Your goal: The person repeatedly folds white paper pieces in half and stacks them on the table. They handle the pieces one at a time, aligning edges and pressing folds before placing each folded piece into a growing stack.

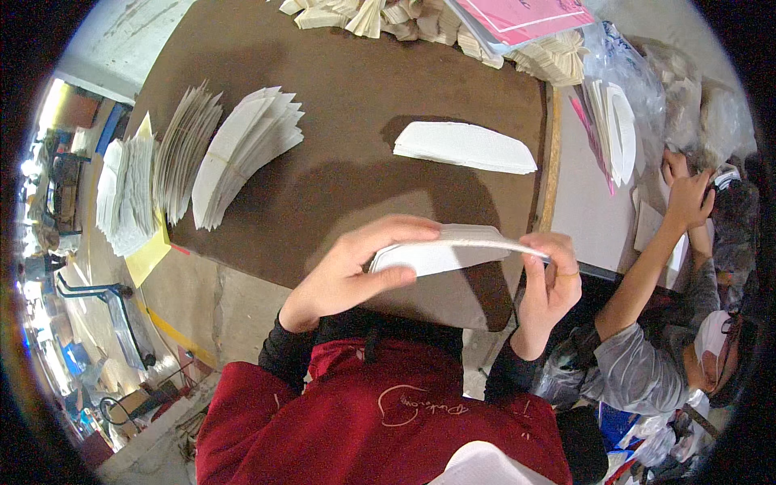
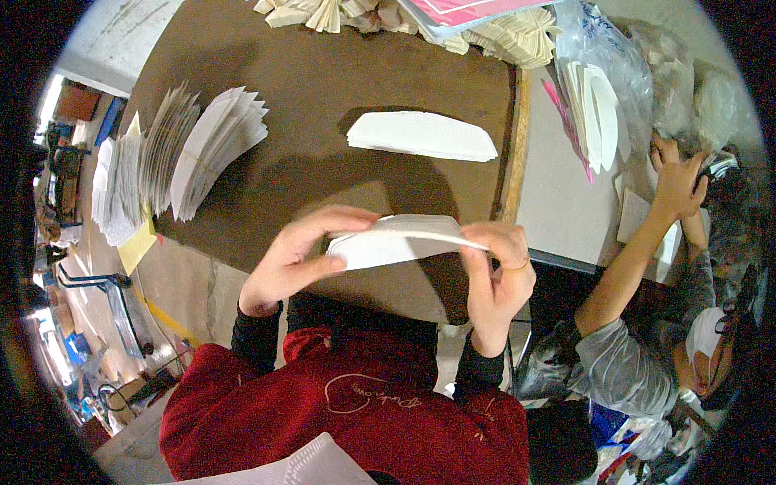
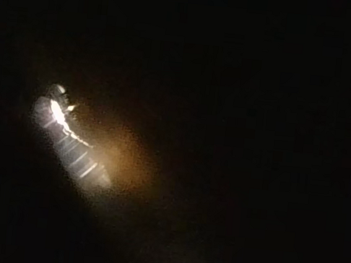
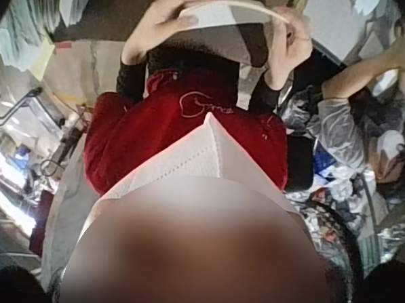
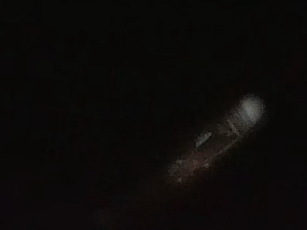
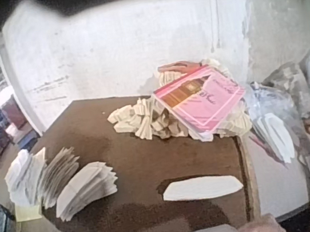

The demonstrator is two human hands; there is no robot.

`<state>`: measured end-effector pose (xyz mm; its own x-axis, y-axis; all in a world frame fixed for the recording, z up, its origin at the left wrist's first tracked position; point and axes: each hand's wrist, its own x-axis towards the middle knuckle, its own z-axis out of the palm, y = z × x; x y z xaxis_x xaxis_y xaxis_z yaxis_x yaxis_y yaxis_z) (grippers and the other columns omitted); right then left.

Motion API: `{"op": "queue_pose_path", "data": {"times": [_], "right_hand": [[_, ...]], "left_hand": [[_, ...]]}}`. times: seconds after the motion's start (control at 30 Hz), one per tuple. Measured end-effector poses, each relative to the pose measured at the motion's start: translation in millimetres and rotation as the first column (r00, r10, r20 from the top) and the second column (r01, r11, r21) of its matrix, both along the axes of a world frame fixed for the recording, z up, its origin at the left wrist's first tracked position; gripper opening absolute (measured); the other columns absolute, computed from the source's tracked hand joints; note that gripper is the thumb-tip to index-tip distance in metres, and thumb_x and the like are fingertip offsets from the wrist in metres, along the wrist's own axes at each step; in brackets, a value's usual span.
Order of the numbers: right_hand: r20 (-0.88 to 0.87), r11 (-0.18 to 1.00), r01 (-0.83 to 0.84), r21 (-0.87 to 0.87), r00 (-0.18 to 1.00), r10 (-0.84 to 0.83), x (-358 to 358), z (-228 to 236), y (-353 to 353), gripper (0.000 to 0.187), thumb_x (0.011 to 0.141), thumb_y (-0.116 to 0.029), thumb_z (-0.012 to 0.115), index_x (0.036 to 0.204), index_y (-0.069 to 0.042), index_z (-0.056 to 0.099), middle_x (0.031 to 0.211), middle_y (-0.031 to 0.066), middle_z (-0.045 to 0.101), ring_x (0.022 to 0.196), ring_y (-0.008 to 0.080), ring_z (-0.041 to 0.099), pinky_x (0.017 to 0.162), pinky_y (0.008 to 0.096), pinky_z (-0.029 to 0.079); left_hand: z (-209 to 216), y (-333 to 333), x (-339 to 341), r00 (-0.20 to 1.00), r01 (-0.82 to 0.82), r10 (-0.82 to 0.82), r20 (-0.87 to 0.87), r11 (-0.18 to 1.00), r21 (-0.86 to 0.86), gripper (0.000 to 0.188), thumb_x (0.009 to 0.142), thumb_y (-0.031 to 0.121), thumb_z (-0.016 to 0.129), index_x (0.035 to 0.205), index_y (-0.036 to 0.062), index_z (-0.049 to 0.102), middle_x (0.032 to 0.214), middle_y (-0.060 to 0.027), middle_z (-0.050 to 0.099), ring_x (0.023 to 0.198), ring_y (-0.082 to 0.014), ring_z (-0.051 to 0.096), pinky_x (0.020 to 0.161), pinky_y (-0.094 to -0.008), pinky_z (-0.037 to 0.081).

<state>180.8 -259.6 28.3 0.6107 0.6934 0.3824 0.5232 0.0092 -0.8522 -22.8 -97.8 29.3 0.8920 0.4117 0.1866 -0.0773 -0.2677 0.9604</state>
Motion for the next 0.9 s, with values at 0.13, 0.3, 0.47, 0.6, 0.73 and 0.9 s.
{"op": "queue_pose_path", "data": {"times": [0.13, 0.3, 0.47, 0.6, 0.73, 0.9], "right_hand": [[-0.066, 0.993, -0.064, -0.099, 0.996, 0.057, 10, -24, 17, 0.011, 0.085, -0.001, 0.068, 0.096, -0.002, 0.067, 0.096, 0.0108, 0.070, 0.090, 0.0267, 0.066, 0.083, 0.0341, 0.050], [0.284, 0.969, 0.030, -0.245, 0.958, 0.042, 16, -37, 37, 0.017, 0.083, -0.001, 0.069, 0.100, -0.002, 0.070, 0.092, 0.0136, 0.070, 0.089, 0.0321, 0.065, 0.083, 0.0396, 0.050], [0.208, 0.984, 0.059, -0.169, 0.978, -0.022, 9, -14, 20, 0.018, 0.081, 0.000, 0.071, 0.099, -0.002, 0.073, 0.085, 0.0131, 0.068, 0.084, 0.0301, 0.063, 0.080, 0.0383, 0.049], [0.155, 0.972, -0.125, -0.200, 0.975, 0.157, 14, -2, 6, 0.028, 0.080, -0.006, 0.074, 0.108, -0.002, 0.071, 0.096, 0.0171, 0.068, 0.094, 0.0319, 0.063, 0.084, 0.0392, 0.049], [0.474, 0.832, -0.052, -0.553, 0.802, 0.365, 13, -15, 9, 0.042, 0.082, -0.008, 0.073, 0.122, -0.003, 0.063, 0.135, 0.0203, 0.050, 0.119, 0.0368, 0.053, 0.098, 0.0435, 0.047], [0.064, 0.790, -0.323, -0.522, 0.908, 0.414, 5, -19, -7, 0.047, 0.080, -0.005, 0.075, 0.125, -0.008, 0.062, 0.121, 0.0149, 0.055, 0.110, 0.0320, 0.057, 0.093, 0.0384, 0.049]], "left_hand": [[-20, 8, 7, 0.945, -0.290, 0.320, -0.068, 0.914, 0.282, 0.036, 0.090, -0.008, 0.053, 0.120, 0.0052, 0.067, 0.117, -0.0145, 0.068, 0.108, -0.0275, 0.066, 0.093, -0.0330, 0.051], [-32, 14, 26, 0.903, -0.344, 0.406, -0.142, 0.880, 0.328, 0.037, 0.089, -0.011, 0.053, 0.120, 0.0053, 0.068, 0.111, -0.0145, 0.070, 0.101, -0.0261, 0.068, 0.089, -0.0313, 0.052], [-8, 3, 10, 0.877, -0.417, 0.465, -0.121, 0.862, 0.288, 0.032, 0.087, -0.005, 0.063, 0.117, 0.0028, 0.070, 0.098, -0.0136, 0.071, 0.086, -0.0209, 0.069, 0.077, -0.0287, 0.052], [-4, -14, -7, 0.903, -0.311, 0.341, -0.263, 0.939, 0.148, 0.027, 0.084, 0.003, 0.071, 0.111, 0.0032, 0.072, 0.091, -0.0102, 0.071, 0.080, -0.0188, 0.067, 0.070, -0.0286, 0.052], [-21, -30, -7, 0.872, -0.245, 0.408, -0.269, 0.841, 0.482, 0.055, 0.080, 0.010, 0.075, 0.132, 0.0094, 0.059, 0.124, -0.0138, 0.060, 0.116, -0.0340, 0.054, 0.096, -0.0429, 0.046], [-27, -55, -14, 0.853, -0.268, 0.366, -0.371, 0.919, 0.290, 0.062, 0.079, 0.006, 0.073, 0.139, 0.0123, 0.054, 0.113, -0.0136, 0.061, 0.115, -0.0337, 0.055, 0.092, -0.0434, 0.046]]}}
